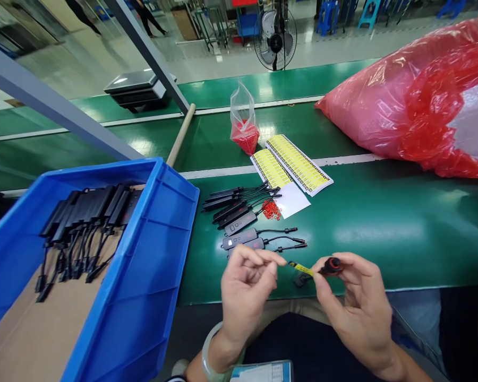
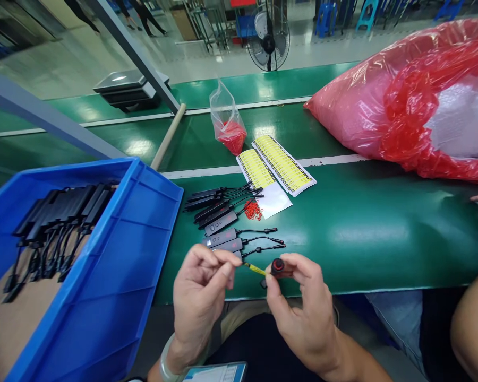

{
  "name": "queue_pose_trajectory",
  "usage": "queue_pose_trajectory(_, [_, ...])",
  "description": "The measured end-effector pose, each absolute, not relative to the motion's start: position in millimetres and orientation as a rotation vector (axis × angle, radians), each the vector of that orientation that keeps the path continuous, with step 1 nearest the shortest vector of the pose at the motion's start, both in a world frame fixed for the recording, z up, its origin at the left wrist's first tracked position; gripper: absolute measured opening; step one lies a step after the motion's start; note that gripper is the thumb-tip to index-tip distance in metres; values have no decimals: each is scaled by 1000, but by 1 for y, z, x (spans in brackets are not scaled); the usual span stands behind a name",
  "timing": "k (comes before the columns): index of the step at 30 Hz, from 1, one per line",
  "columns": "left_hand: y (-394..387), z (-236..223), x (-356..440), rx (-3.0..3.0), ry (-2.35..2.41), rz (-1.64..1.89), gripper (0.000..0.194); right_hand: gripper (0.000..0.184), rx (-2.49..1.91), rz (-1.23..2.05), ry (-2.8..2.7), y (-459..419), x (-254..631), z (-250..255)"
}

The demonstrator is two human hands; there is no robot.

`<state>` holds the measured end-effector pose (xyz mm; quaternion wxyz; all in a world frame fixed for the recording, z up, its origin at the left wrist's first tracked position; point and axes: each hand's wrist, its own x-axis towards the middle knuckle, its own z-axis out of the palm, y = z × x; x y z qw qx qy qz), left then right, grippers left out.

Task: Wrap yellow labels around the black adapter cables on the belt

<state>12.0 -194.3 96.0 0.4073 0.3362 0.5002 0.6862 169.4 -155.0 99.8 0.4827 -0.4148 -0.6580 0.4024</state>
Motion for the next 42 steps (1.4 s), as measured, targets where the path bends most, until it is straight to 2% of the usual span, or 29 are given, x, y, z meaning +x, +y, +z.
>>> queue_pose_trajectory(3, [-189,98,13,950,1210,1704,35,41,-992,1036,-1582,-153,172,106])
queue_pose_trajectory(4, [-187,99,15,1033,1194,1647,37,41,-975,1056,-1595,-152,173,108])
queue_pose_trajectory(7, [-182,103,23,1259,1178,1549,8,39,-956,1095,-1611,-154,175,111])
queue_pose_trajectory(11, [-177,102,22,1333,1223,1650,16,36,-945,1188,-1607,-155,180,109])
queue_pose_trajectory(16, [-177,93,-14,933,1331,2007,21,25,-1074,1102,-1675,-119,217,108])
queue_pose_trajectory(19, [-178,84,-27,1001,1364,1799,25,18,-1090,915,-1924,-73,251,126])
queue_pose_trajectory(24, [-167,72,-19,1293,1536,1436,27,25,-939,560,-2621,-3,291,150])
queue_pose_trajectory(28, [-134,58,-14,1732,1708,1094,24,33,-1268,315,-3036,13,306,111])
queue_pose_trajectory(31, [-97,35,-15,2003,1773,804,18,32,-1553,260,-3044,8,321,69])
queue_pose_trajectory(37, [-43,-7,6,2137,1732,489,64,31,-1668,361,-2852,3,323,42])
queue_pose_trajectory(42, [-69,-12,60,2221,1617,332,84,18,-1507,595,-2673,20,260,42])
